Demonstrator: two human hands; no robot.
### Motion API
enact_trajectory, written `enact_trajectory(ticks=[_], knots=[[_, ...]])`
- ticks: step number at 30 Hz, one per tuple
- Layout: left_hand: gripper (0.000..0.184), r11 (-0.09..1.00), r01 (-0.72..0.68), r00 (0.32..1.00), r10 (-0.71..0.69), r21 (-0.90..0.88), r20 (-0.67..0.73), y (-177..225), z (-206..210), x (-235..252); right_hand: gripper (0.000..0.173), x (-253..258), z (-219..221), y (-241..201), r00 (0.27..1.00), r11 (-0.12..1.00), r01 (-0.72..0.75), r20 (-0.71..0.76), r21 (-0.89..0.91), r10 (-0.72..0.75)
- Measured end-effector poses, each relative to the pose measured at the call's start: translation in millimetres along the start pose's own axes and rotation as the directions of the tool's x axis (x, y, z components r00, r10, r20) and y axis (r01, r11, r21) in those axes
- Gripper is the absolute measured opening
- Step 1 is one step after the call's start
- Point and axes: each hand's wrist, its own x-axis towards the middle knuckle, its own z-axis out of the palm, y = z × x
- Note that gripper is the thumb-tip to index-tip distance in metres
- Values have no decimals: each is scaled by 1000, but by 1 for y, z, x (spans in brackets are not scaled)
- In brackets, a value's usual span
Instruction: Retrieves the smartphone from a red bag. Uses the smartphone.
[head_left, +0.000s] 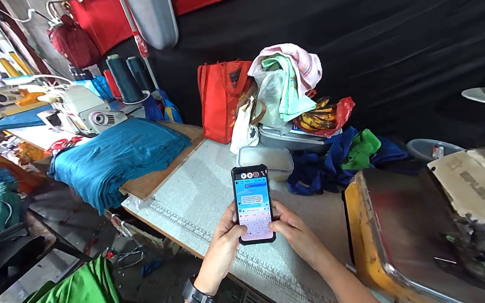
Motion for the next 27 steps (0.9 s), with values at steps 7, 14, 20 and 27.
enact_trajectory(ticks=[7,14,20,27], knots=[[56,1000,8,1000,-8,11,7,1,0,0,48,0,1,-3,1000,1000,-16,-4,-6,16],[55,1000,2,1000,-2,20,13,0,-1,0,48,-1,1,-3,1000,1000,-9,-3,14,9],[56,1000,6,1000,-6,10,11,0,-1,0,49,-1,1,-4,1000,1000,-15,-2,15,16],[55,1000,-1,1000,1,-4,31,0,-1,0,49,0,1,-2,1000,1000,-15,-4,22,15]])
